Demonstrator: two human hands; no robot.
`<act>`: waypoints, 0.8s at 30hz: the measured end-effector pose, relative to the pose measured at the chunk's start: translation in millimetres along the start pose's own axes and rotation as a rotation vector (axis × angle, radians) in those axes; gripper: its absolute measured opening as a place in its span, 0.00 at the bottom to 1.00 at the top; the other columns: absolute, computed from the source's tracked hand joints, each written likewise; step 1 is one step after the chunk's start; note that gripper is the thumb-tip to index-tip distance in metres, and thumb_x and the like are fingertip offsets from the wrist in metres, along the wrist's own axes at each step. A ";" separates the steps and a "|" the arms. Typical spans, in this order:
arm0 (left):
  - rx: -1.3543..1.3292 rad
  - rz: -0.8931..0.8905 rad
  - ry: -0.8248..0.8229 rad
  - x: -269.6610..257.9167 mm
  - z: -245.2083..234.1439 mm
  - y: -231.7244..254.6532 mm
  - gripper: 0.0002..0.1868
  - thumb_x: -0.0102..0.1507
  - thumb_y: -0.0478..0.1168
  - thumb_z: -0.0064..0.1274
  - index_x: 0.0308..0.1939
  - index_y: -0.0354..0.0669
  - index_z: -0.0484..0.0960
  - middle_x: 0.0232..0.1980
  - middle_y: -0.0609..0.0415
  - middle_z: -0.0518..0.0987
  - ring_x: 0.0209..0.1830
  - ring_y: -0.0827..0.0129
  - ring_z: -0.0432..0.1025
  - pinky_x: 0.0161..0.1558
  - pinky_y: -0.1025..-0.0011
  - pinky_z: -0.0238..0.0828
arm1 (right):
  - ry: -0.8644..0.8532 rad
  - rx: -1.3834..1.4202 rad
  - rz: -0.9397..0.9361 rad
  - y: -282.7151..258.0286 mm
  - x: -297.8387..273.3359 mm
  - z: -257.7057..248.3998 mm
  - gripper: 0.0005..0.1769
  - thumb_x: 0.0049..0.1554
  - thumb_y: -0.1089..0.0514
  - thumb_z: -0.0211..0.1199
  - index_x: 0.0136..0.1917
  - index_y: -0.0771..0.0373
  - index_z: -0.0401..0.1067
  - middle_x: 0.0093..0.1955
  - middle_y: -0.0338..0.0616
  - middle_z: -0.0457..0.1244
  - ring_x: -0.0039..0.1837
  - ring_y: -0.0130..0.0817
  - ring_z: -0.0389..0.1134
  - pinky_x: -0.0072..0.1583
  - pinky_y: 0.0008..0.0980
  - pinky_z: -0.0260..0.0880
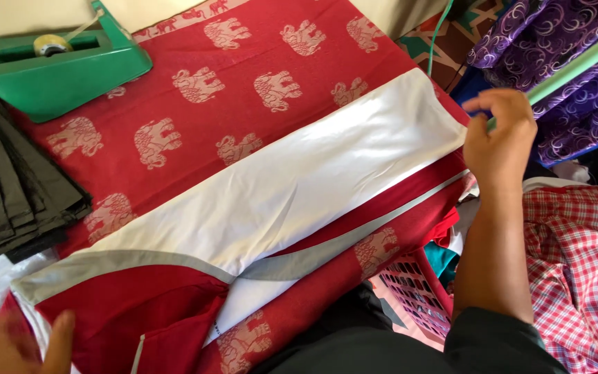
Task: Folding a white and red polo shirt on a table.
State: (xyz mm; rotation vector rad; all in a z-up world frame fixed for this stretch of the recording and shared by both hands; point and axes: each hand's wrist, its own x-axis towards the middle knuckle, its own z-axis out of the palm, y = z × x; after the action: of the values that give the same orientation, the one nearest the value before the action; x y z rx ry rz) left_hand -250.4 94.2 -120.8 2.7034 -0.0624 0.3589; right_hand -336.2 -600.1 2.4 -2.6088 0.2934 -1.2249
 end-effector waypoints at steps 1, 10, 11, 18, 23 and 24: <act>0.085 0.172 0.060 9.6 -18.9 32.7 0.34 0.64 0.37 0.71 0.68 0.10 0.83 0.47 0.28 0.80 0.37 0.47 0.74 0.41 0.60 0.73 | 0.010 0.057 -0.084 -12.4 10.0 0.9 0.14 0.52 0.82 0.54 0.48 0.79 0.76 0.55 0.63 0.67 0.57 0.54 0.66 0.59 0.45 0.68; -0.175 0.572 -0.150 53.0 -2.7 226.1 0.14 0.60 0.31 0.50 0.48 0.30 0.80 0.55 0.39 0.79 0.54 0.49 0.72 0.57 0.58 0.70 | -0.712 0.589 -0.207 -199.0 -5.3 108.1 0.32 0.55 0.61 0.60 0.72 0.64 0.59 0.76 0.55 0.56 0.80 0.52 0.53 0.77 0.47 0.50; -0.175 0.579 -0.149 45.2 5.8 229.5 0.14 0.60 0.31 0.50 0.48 0.30 0.80 0.55 0.39 0.79 0.54 0.49 0.72 0.57 0.58 0.70 | -0.706 0.587 -0.204 -204.4 -17.5 118.2 0.32 0.55 0.61 0.60 0.72 0.64 0.59 0.76 0.55 0.56 0.80 0.52 0.53 0.77 0.47 0.50; 0.004 0.565 -0.176 31.8 16.0 225.8 0.40 0.65 0.58 0.47 0.72 0.32 0.69 0.74 0.40 0.70 0.77 0.48 0.60 0.73 0.55 0.52 | -0.809 0.241 -0.455 -173.5 -39.0 148.0 0.51 0.61 0.34 0.53 0.80 0.74 0.45 0.83 0.65 0.44 0.84 0.57 0.42 0.81 0.52 0.36; 0.043 0.508 -0.206 30.1 16.6 222.8 0.42 0.65 0.63 0.43 0.75 0.37 0.66 0.78 0.43 0.66 0.80 0.49 0.56 0.75 0.53 0.47 | -0.760 0.106 -0.336 -103.4 -1.5 118.9 0.46 0.60 0.44 0.57 0.79 0.75 0.47 0.83 0.66 0.45 0.83 0.54 0.44 0.79 0.48 0.41; 0.041 0.507 -0.207 29.7 15.6 223.5 0.42 0.65 0.62 0.43 0.74 0.36 0.66 0.77 0.42 0.67 0.79 0.49 0.56 0.75 0.54 0.47 | -0.785 0.060 -0.243 -92.0 8.3 107.3 0.43 0.60 0.47 0.56 0.78 0.74 0.50 0.83 0.65 0.45 0.83 0.55 0.43 0.78 0.49 0.42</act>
State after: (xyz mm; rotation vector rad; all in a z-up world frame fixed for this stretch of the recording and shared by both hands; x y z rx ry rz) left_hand -239.5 -116.3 -39.1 2.7256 -0.8151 0.2210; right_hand -240.7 -500.7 -30.1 -2.8746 -0.2099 -0.1773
